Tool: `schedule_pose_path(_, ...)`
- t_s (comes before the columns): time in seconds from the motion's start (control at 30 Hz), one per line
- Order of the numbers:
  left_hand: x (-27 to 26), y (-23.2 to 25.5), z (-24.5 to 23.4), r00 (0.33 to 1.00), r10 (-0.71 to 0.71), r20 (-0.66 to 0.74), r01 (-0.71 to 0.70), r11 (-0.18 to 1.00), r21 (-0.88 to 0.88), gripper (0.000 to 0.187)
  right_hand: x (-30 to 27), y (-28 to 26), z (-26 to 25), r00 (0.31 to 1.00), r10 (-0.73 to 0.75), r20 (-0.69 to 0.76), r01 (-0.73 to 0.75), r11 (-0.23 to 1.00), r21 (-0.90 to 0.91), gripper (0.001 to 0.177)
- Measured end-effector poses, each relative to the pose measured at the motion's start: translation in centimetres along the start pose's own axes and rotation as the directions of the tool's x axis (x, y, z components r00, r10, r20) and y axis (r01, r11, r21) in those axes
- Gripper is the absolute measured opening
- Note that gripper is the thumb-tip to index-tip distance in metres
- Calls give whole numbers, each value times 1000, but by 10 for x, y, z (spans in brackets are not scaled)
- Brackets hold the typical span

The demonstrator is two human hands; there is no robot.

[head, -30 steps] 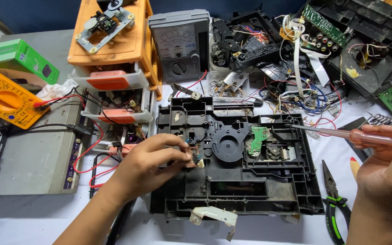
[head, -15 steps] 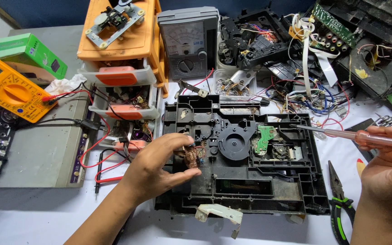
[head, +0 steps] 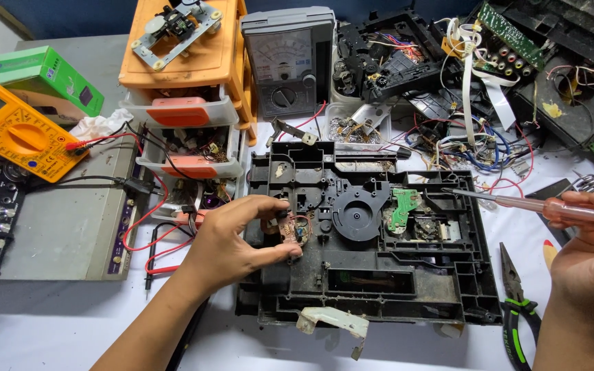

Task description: The person works on a disassembled electronic device, likely a VCR, on a cluttered workbench. They use a screwdriver to manipulate internal components and wires, and also handle a black plastic casing piece.

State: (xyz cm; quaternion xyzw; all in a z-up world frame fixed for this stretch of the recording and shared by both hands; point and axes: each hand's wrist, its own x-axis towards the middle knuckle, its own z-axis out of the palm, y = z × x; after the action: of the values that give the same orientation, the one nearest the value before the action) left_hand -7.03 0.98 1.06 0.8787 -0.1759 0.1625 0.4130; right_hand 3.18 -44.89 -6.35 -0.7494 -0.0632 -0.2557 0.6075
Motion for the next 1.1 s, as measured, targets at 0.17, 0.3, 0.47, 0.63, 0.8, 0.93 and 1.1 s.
schedule_pose_path(0.17, 0, 1, 1, 995, -100, -6, 99, 992, -75, 50, 0, 2, -1, 999, 29, -18, -29, 999, 21, 49)
schedule_pose_path(0.3, 0, -1, 1, 995, -96, -2, 96, 994, -46, 57, 1, 4, -1, 999, 23, -22, -22, 1000, 20, 48)
schedule_pose_path(0.47, 2, -2, -1, 1000, -3, 9, 4, 1000, -19, 55, 0, 1, 0, 995, 85, -51, -81, 993, 81, 43)
schedule_pose_path(0.63, 4, 2, -3, 999, -39, 29, 41, 998, -57, 43, -1, 2, -2, 1000, 4, -15, -4, 1000, -2, 49)
schedule_pose_path(0.8, 1, -1, -3, 994, 25, 109, -16, 997, -82, 38, 1, 3, -1, 997, 58, -46, -56, 998, 40, 43)
schedule_pose_path(0.93, -4, -4, -2, 982, 42, 185, -31, 998, -59, 28, 1, 2, -1, 997, 69, -46, -67, 997, 43, 42)
schedule_pose_path(1.1, -11, -17, 2, 987, 20, 161, 3, 990, -142, 24, 0, 1, -2, 997, 66, -33, -65, 998, 23, 43)
